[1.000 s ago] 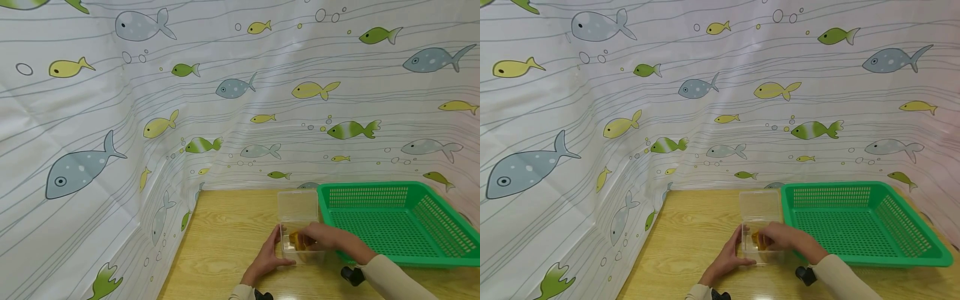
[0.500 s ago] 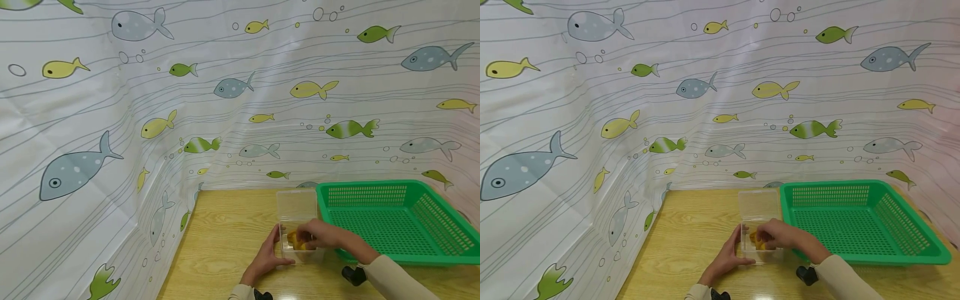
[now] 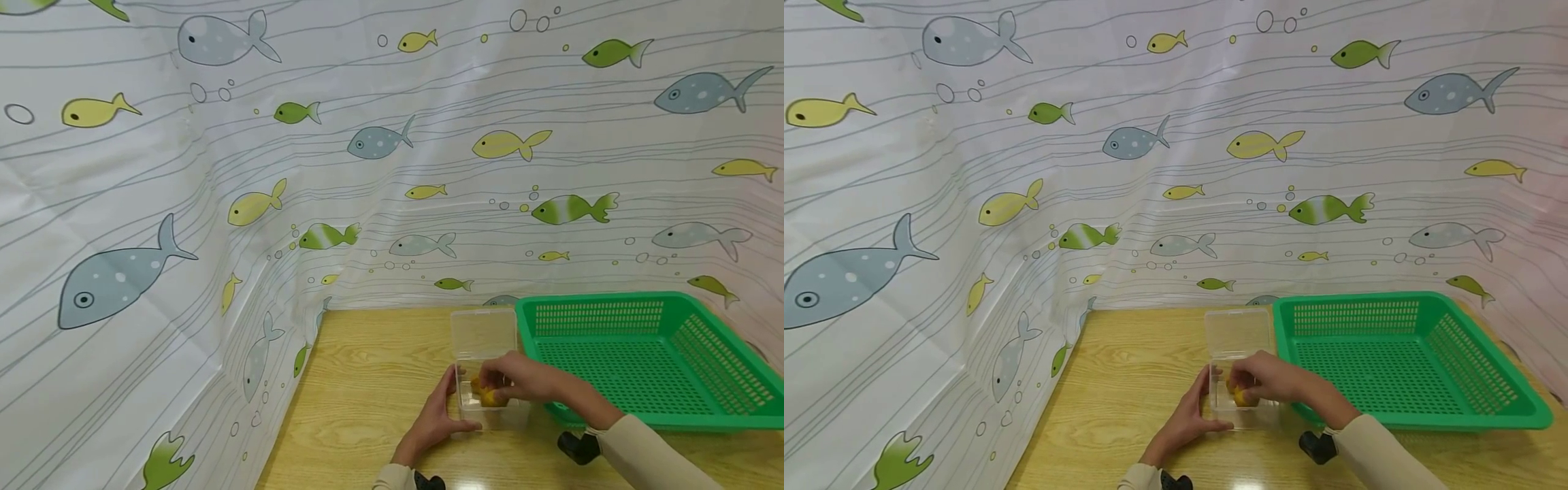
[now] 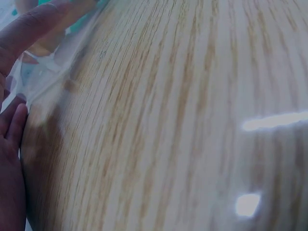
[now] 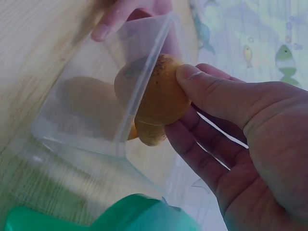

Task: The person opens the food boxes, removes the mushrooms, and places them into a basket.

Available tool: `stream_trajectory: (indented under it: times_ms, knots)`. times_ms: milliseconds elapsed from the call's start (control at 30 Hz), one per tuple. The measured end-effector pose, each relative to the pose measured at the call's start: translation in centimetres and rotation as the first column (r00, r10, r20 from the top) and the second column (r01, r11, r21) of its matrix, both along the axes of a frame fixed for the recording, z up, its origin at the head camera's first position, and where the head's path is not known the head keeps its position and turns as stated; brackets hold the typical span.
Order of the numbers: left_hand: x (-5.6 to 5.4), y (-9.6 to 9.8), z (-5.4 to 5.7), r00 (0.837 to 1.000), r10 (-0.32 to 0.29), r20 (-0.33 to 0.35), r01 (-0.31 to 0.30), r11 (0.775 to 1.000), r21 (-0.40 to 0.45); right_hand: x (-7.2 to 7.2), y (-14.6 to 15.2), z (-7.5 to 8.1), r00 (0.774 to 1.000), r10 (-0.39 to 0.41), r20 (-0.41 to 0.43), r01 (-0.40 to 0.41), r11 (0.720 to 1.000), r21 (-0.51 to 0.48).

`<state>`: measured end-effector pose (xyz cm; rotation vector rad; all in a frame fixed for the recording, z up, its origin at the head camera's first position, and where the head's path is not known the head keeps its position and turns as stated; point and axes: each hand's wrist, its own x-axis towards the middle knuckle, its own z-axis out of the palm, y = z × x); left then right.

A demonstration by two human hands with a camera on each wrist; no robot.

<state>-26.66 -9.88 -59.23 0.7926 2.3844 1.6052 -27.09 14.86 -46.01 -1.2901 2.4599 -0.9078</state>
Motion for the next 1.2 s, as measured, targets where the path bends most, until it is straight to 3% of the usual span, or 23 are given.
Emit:
stream_trajectory:
  times_ms: [200, 433, 700, 1200]
  knots:
    - [-0.1, 0.1, 0.0, 1.000, -0.002, 0.017, 0.002, 1.000, 0.007, 0.2, 0.0, 0.9, 1.000, -0.007, -0.004, 0.006, 0.999, -0.031]
    - [0.1, 0.0, -0.1, 1.000, 0.006, -0.016, -0.006, 1.000, 0.009, 0.8, 0.3, 2.4, 1.000, -0.015, -0.026, 0.013, 0.997, -0.075]
    - [0.0, 0.0, -0.1, 1.000, 0.009, -0.010, -0.009, 1.000, 0.008, 1.2, 1.6, 4.0, 0.991, -0.065, -0.118, 0.057, 0.996, -0.074]
    - [-0.1, 0.0, -0.1, 1.000, -0.001, -0.017, 0.001, 1.000, 0.004, 1.5, 6.4, 5.4, 0.930, -0.186, -0.316, 0.153, 0.980, -0.129]
